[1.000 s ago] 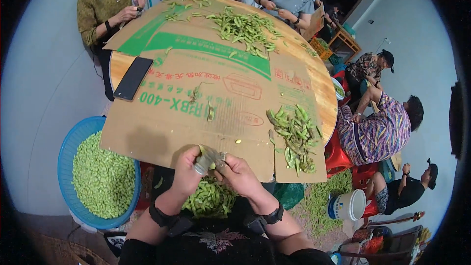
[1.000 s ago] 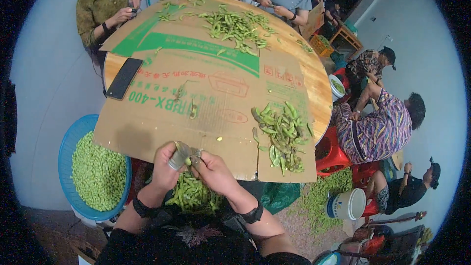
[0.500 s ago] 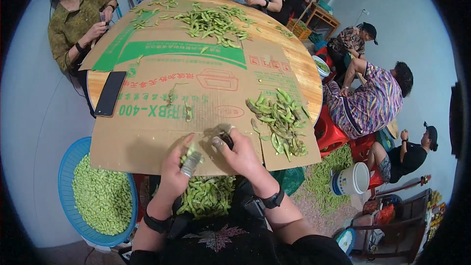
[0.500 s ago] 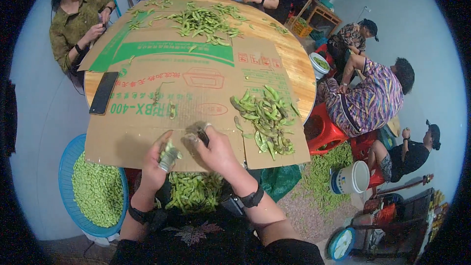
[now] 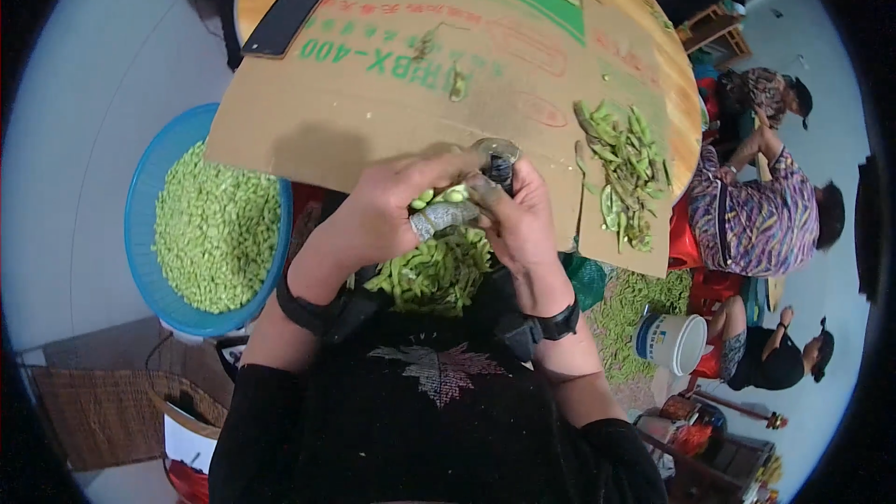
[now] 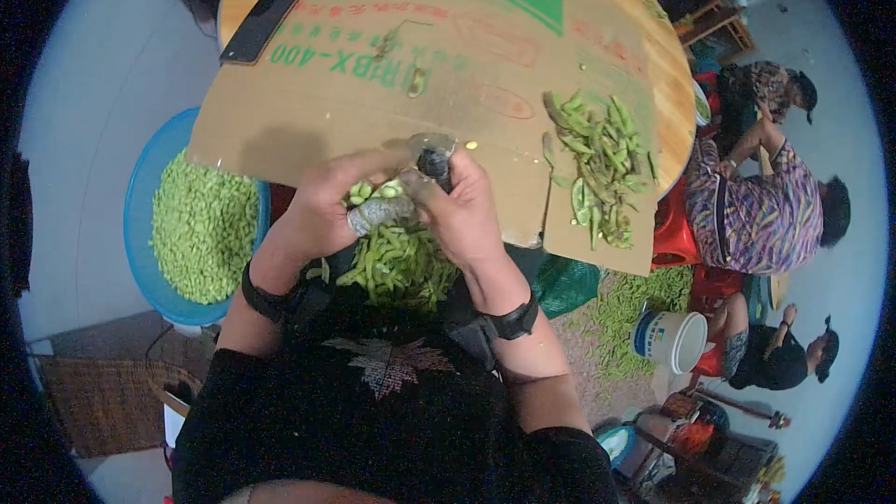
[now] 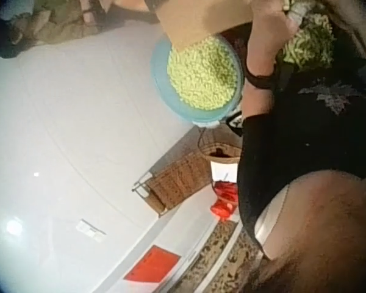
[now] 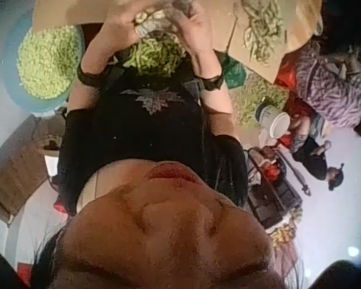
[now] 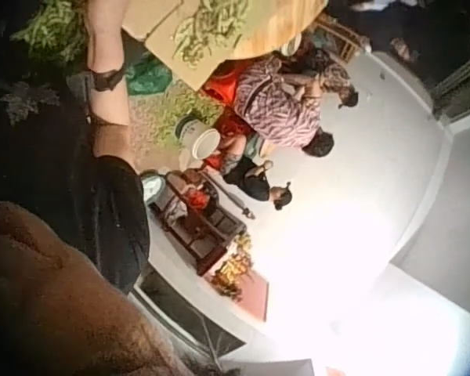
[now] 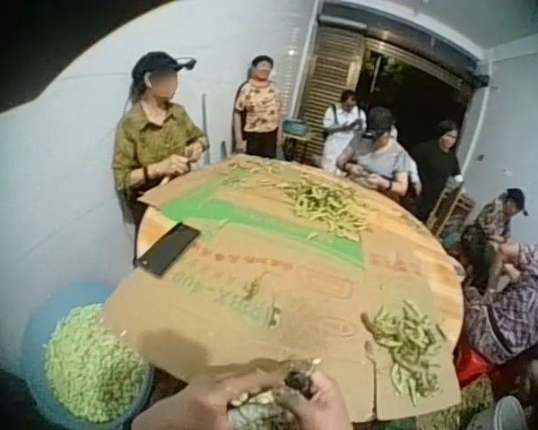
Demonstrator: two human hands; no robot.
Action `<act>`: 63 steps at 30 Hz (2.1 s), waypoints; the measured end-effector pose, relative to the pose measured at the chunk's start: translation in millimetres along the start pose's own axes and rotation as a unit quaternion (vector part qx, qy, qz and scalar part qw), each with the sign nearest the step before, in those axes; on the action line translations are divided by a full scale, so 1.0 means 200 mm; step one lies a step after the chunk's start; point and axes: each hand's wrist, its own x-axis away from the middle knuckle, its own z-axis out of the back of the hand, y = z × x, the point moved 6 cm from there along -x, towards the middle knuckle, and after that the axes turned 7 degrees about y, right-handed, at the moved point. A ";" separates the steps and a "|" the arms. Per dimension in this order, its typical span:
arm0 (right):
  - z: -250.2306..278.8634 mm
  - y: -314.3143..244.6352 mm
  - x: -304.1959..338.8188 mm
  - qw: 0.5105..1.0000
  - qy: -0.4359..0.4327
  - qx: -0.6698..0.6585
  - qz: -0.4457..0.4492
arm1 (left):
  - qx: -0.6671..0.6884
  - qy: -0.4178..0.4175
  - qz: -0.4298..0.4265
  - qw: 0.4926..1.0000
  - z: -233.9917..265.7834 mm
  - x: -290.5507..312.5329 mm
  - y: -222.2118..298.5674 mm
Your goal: Shelling green soybean pods by hand using a thumb blade to extract the beans.
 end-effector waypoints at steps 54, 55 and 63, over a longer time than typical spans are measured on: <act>1.08 -0.68 -2.17 0.656 0.245 0.670 0.246 | -0.493 -0.273 0.131 0.816 0.23 -1.59 -1.39; 1.22 -0.74 -2.20 0.625 0.321 0.656 0.277 | -0.488 -0.236 0.101 0.835 0.18 -1.71 -1.45; 1.80 -0.79 -2.62 0.456 0.241 0.844 0.150 | -0.461 -0.185 0.172 0.851 -0.43 -2.03 -1.37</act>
